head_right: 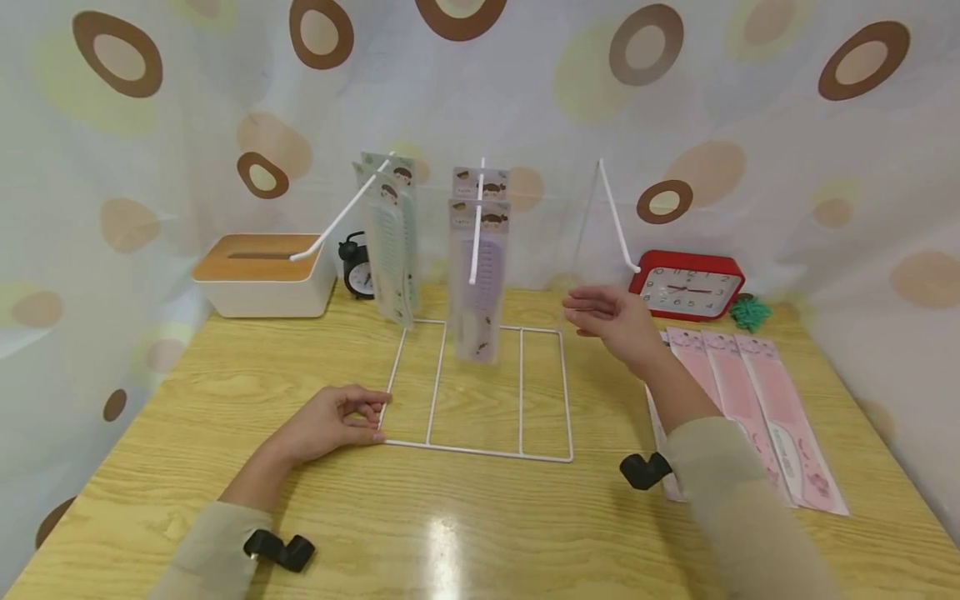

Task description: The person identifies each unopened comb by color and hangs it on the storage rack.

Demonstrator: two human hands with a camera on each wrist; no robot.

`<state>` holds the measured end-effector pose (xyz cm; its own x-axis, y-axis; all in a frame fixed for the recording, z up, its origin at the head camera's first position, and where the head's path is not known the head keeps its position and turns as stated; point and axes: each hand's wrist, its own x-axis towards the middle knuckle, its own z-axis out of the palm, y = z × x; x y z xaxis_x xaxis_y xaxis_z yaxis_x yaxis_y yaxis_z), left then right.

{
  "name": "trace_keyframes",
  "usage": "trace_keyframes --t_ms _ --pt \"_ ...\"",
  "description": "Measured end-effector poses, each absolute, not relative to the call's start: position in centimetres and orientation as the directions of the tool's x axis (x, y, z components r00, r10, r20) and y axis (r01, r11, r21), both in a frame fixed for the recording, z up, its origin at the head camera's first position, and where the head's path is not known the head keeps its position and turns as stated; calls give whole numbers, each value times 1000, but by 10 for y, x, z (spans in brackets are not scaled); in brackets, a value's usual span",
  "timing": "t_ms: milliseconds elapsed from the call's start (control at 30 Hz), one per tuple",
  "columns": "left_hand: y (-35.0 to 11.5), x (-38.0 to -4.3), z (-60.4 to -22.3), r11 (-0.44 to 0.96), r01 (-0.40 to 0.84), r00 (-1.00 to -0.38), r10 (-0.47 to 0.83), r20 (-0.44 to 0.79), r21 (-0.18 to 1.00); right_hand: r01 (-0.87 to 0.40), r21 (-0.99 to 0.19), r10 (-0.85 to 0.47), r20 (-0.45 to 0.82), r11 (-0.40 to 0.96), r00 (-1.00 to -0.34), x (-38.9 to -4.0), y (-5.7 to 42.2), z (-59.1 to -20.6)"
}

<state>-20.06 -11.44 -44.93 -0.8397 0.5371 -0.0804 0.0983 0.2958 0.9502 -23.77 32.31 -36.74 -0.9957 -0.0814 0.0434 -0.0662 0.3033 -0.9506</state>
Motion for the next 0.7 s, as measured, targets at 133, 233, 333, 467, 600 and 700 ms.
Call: trace_keyframes --t_ms 133,233,333,467,600,700 --pt "-115 -200 -449 302 95 -837 540 -88 948 -58 -898 -63 33 437 -997 -239 359 -390" --pt "-114 -201 -447 301 89 -837 539 -93 949 -52 -842 -43 35 536 -998 -238 379 -402" --pt "-114 -201 -446 304 92 -839 536 -91 948 -47 -790 -39 29 611 -999 -237 390 -407" --pt "-116 -202 -445 305 101 -840 536 -83 947 -19 -734 -30 -2 679 -1000 -237 399 -409" --pt "-116 -201 -447 307 96 -839 536 -89 947 21 -682 9 -21 731 -1000 -237 412 -415" --pt "-115 -201 -448 310 93 -840 535 -92 946 73 -654 53 -50 753 -997 -235 420 -420"
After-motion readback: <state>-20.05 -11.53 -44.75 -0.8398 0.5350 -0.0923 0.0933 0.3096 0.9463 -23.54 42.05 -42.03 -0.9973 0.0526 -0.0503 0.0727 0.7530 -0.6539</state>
